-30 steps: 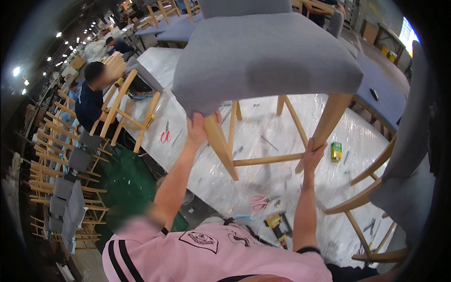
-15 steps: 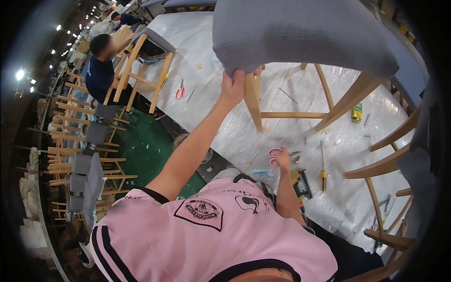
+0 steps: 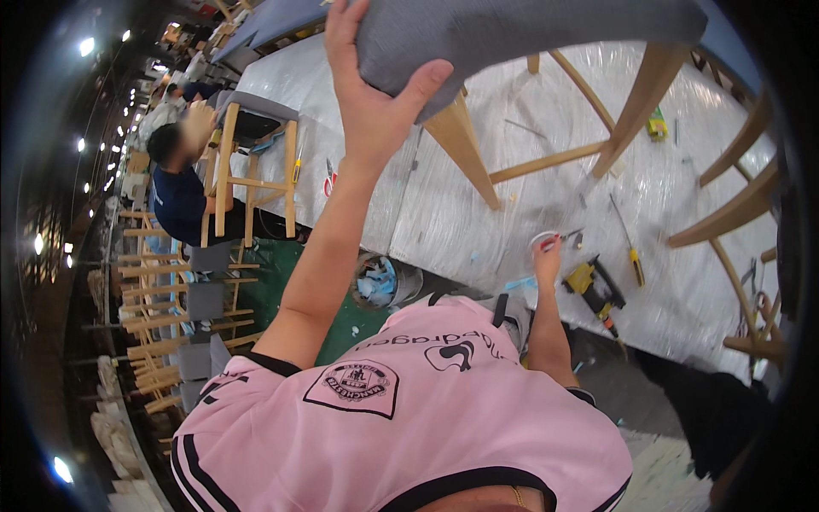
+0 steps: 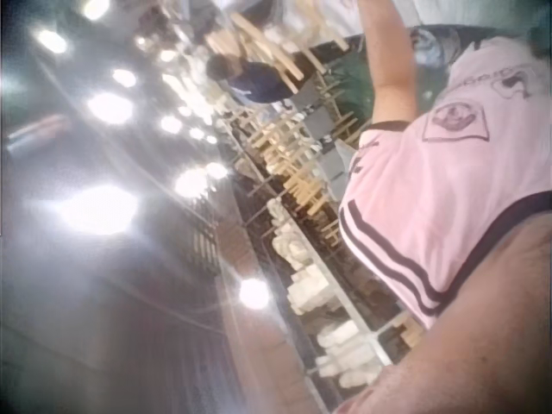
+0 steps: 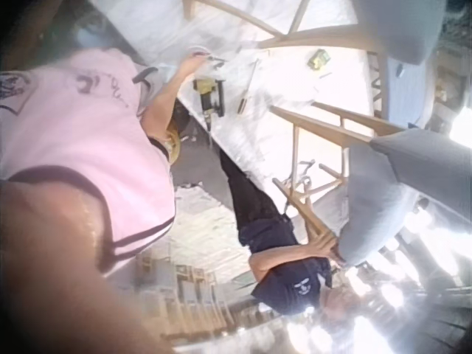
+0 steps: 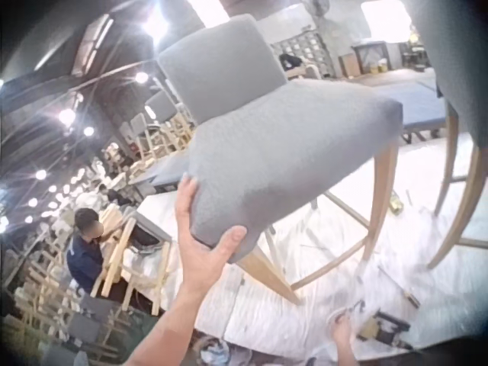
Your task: The person upholsters a wooden chair by stretching gray fabric over the seat and backrest, securing it with a pneumatic staple gun, and trimming excess fabric with scissors. The person repeatedly adjusts the fabric and uses a screwdriver to tuck edges under the frame.
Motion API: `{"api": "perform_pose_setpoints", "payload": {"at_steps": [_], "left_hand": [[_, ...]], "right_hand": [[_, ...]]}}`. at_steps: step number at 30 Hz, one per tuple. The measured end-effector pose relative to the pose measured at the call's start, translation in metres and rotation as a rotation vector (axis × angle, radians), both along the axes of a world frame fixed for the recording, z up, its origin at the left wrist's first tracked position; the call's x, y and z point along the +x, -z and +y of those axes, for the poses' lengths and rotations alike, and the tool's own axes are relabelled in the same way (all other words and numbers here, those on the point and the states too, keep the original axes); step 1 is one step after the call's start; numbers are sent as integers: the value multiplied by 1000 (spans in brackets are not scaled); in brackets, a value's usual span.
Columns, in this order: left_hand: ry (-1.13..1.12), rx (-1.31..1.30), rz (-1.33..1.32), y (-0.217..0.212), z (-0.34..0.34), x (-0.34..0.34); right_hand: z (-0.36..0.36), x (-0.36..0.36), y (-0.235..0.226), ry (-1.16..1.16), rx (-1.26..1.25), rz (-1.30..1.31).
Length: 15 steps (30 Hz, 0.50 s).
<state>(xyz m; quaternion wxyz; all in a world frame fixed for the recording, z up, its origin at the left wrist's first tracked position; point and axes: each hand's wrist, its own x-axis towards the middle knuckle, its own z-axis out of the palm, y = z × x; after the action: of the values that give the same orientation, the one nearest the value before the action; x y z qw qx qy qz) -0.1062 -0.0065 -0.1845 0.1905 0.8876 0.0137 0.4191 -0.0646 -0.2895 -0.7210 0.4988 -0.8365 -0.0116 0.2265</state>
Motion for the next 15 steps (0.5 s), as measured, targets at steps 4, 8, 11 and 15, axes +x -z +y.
{"api": "perform_pose_setpoints", "payload": {"at_steps": [4,8,11,15], "left_hand": [[22,-10,-166,4,-6,1],[63,70,-125,13,2,-1],[29,230,-83,16,9,-3],[24,269,3,9,5,-7]], "right_hand": [[11,-21,-68,330,783,350],[42,-18,-173,-69,1011,115],[74,8,-248,-222,835,-129],[96,42,-313,-513,675,-297]]}}
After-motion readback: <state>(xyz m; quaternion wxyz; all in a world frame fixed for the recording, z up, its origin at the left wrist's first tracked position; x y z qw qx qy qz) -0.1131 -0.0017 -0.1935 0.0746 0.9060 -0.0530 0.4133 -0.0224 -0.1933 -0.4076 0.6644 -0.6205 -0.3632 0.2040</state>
